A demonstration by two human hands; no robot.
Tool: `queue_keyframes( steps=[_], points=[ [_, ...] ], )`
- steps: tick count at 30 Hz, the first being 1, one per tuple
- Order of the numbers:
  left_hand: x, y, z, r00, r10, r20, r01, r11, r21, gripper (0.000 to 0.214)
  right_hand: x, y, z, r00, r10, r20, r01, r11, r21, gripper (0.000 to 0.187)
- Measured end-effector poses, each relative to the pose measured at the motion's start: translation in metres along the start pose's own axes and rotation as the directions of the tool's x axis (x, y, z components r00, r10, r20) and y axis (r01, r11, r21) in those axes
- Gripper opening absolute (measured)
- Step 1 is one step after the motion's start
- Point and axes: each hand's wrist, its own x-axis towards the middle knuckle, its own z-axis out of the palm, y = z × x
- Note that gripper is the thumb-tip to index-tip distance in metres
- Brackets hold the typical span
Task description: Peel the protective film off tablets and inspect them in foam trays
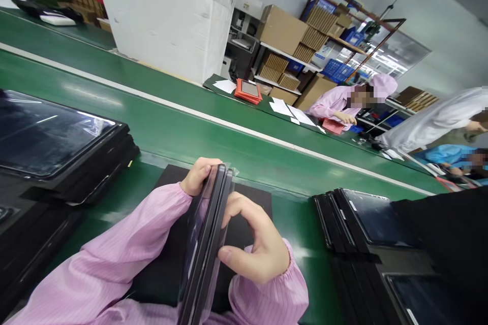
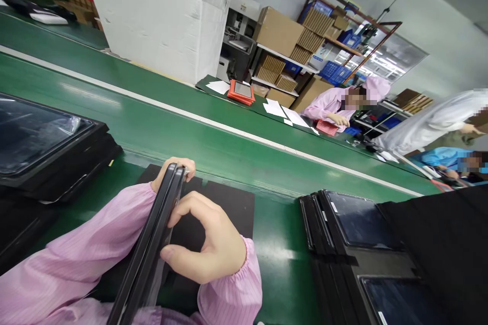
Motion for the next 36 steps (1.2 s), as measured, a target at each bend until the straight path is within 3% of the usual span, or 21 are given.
queue_keyframes(
  steps=[8, 21, 36],
  points=[
    [-0.001, 0.008, 0.003, 0.999, 0.006, 0.031, -0.006, 1.0, 0.002, 0.063, -0.003, -0.004, -0.001, 0.999, -0.017, 0.037, 0.018, 1.0, -0.017, 0.022],
    [-0.002, -0.013, 0.003, 0.991, -0.087, -0.098, 0.083, 0.995, -0.047, 0.062, -0.002, 0.003, -0.002, 0.995, 0.083, -0.047, -0.085, 0.995, -0.051, 0.019],
    [0.006, -0.005, 0.006, 0.983, -0.14, -0.12, 0.132, 0.988, -0.075, 0.071, 0.002, 0.004, 0.0, 0.991, 0.078, -0.108, -0.074, 0.996, 0.044, 0.015]
  ],
)
